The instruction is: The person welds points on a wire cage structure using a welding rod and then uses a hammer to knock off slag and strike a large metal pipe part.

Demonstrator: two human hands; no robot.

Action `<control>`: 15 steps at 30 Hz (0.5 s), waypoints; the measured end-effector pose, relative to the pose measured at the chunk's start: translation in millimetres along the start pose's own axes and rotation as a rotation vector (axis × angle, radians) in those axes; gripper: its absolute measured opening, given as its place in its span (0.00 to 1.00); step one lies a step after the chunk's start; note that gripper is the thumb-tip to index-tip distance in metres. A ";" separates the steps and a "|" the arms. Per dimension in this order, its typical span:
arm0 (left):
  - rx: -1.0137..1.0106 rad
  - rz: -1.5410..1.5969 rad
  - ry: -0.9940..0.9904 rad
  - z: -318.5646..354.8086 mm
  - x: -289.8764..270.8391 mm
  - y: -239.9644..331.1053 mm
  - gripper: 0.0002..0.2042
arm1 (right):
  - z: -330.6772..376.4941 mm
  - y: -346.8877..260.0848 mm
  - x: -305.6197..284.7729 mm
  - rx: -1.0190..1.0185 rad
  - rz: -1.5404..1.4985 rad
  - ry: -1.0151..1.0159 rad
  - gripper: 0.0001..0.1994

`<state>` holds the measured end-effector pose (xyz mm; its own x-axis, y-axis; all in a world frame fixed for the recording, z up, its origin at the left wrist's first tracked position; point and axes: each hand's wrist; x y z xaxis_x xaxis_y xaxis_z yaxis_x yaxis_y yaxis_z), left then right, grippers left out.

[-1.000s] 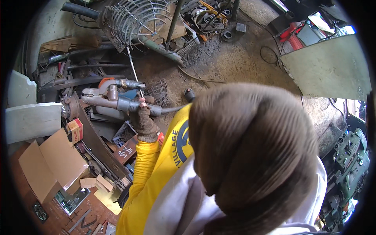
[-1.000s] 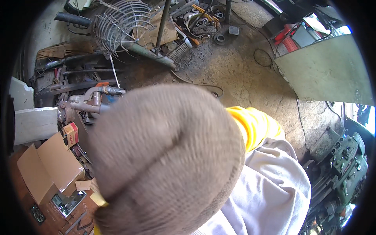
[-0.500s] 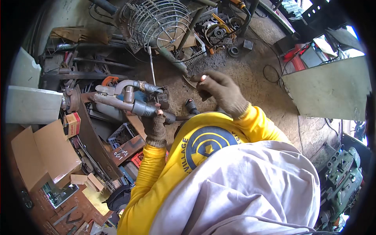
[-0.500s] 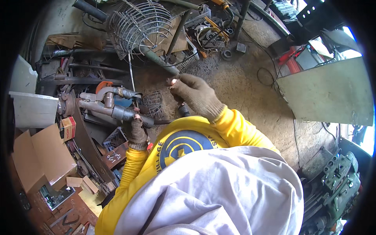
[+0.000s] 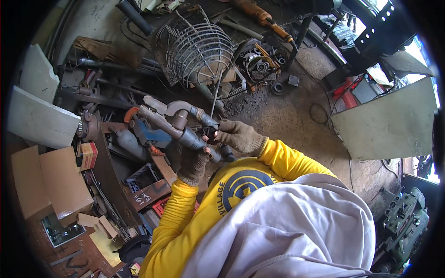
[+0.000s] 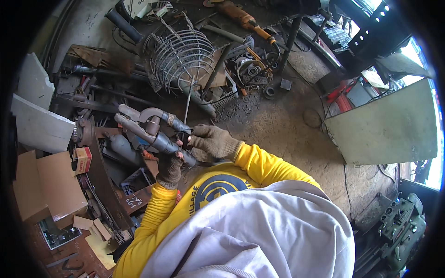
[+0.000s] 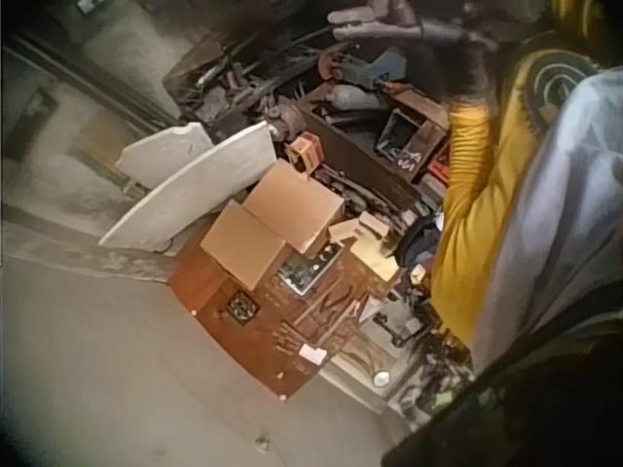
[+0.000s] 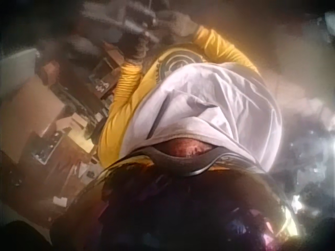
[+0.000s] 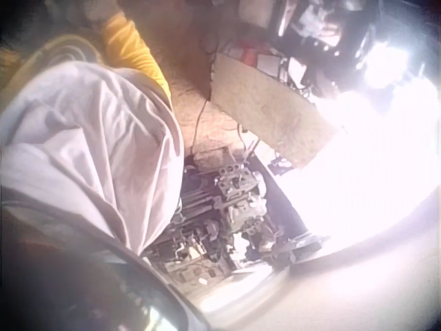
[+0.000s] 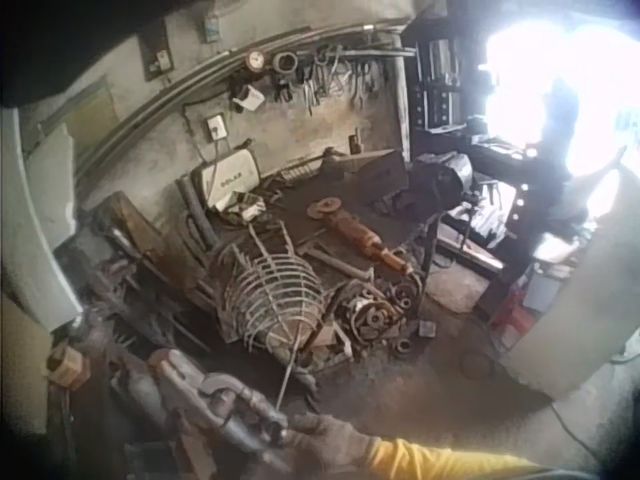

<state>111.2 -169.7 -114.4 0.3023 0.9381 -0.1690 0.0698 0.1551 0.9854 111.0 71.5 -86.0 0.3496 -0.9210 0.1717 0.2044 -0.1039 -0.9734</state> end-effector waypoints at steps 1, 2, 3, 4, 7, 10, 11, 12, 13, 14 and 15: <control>-0.022 0.063 0.036 1.7 5.0 6.1 0.25 | 0.5 -7.5 1.9 0.072 -0.016 0.007 0.16; -0.042 0.128 0.076 3.5 9.8 12.6 0.25 | 2.5 -16.1 3.6 0.144 -0.033 0.011 0.16; -0.058 0.138 0.058 3.2 8.8 14.7 0.25 | 4.5 -27.7 6.1 0.215 -0.051 0.018 0.16; -0.075 0.149 0.043 3.2 7.4 16.5 0.25 | 2.4 -26.1 6.9 0.149 -0.041 0.005 0.16; -0.059 0.144 -0.015 -3.1 7.7 24.2 0.23 | -10.4 -0.4 4.2 0.002 -0.330 -0.024 0.17; -0.062 0.106 -0.010 -6.1 11.0 41.3 0.22 | -22.4 16.0 -3.8 0.038 -0.526 -0.103 0.18; -0.070 0.092 0.000 -6.1 11.8 45.5 0.22 | -23.0 21.3 -2.5 0.031 -0.532 -0.101 0.18; -0.046 0.107 0.007 -6.6 11.3 41.4 0.23 | -22.5 19.8 -0.8 0.022 -0.533 -0.098 0.18; -0.022 0.121 0.014 -7.3 10.8 37.5 0.24 | -22.0 18.3 1.3 0.013 -0.535 -0.094 0.18; -0.050 0.166 0.005 -6.4 7.9 30.2 0.25 | -22.2 16.4 4.0 -0.021 -0.490 -0.083 0.18; -0.046 0.150 -0.004 -7.0 6.9 29.7 0.25 | -23.4 16.0 5.2 -0.013 -0.424 -0.058 0.18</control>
<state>108.7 -156.5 -86.2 0.3103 0.9504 -0.0201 -0.0202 0.0277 0.9994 94.7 56.2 -104.2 0.2882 -0.7733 0.5648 0.3297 -0.4736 -0.8167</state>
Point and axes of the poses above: each hand's wrist, its own z-axis away from the middle knuckle, its own x-axis out of the palm, y = z × x, and after that the axes turned 1 degree about x, right-handed
